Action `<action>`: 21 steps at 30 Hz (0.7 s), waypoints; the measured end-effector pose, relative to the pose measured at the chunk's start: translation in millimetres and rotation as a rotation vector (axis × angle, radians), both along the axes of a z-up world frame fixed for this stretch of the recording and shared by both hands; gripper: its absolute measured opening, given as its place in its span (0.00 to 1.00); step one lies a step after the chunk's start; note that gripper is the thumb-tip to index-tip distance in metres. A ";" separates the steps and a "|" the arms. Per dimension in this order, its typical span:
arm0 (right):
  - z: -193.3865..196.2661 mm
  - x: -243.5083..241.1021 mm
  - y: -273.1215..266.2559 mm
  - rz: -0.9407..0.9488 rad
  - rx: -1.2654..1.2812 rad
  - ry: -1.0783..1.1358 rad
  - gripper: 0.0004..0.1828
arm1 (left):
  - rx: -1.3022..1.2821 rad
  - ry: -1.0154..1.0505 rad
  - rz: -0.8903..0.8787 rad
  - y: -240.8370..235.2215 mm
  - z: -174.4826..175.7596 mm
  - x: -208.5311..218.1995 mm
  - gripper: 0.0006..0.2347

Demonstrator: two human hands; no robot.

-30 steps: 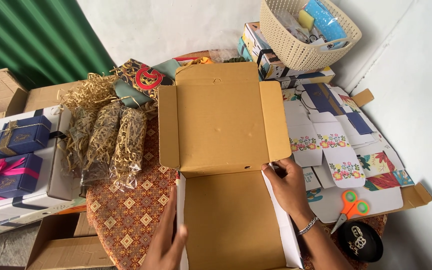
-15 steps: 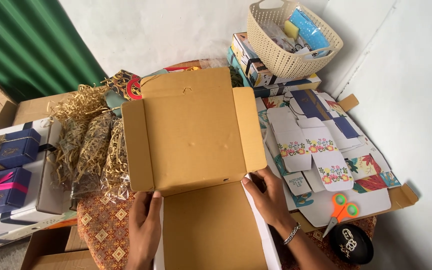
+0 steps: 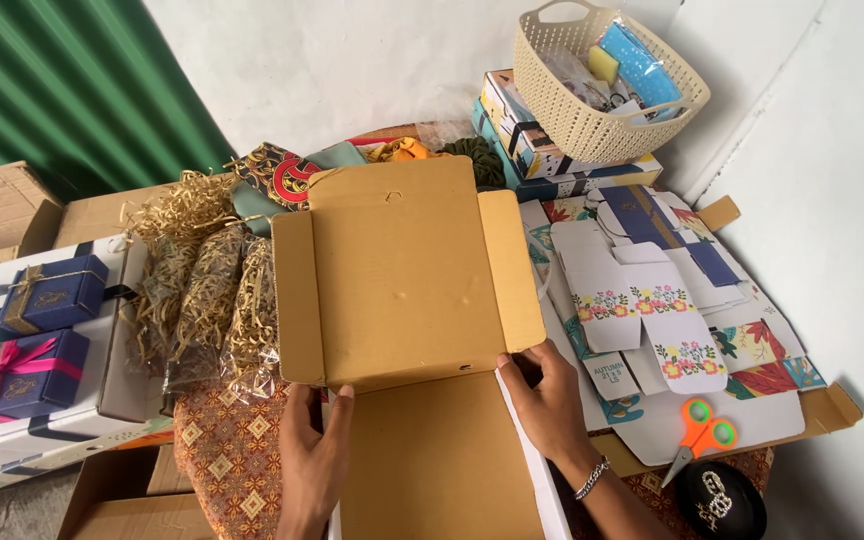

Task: Unfolding a cardboard box and filling it with shredded paper filler

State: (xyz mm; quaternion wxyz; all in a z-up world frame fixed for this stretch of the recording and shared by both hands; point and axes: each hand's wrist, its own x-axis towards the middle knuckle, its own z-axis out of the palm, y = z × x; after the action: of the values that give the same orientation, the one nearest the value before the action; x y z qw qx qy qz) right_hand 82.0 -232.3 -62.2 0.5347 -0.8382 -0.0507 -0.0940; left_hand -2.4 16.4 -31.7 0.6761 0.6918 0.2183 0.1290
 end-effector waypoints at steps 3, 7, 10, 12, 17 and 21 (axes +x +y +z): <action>19.8 -3.4 6.2 0.032 0.041 -0.050 0.18 | 0.024 0.075 -0.001 0.0 -1.7 -0.5 0.06; 28.4 -4.1 0.6 0.004 -0.033 -0.069 0.22 | 0.130 0.093 -0.041 -0.4 -19.0 6.1 0.10; 33.8 -5.8 -2.9 -0.066 -0.034 0.021 0.27 | 0.057 0.071 -0.066 -10.4 2.8 10.8 0.12; 36.0 -5.9 -6.4 -0.106 -0.029 0.062 0.40 | 0.075 0.001 -0.132 -13.6 3.0 14.6 0.22; 35.0 -6.1 -15.9 -0.146 -0.121 -0.070 0.44 | 0.076 0.132 -0.128 -18.1 -8.7 19.6 0.13; 31.1 -4.0 -23.3 -0.113 -0.329 -0.198 0.28 | -0.089 -0.152 -0.127 -27.6 25.4 16.8 0.24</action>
State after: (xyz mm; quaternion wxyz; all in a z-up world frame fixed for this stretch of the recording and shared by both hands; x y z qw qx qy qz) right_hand 78.0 -255.6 -31.2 0.3769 -0.9024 -0.0708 -0.1964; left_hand 14.3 -11.2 -6.2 0.7275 0.6619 0.1275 0.1280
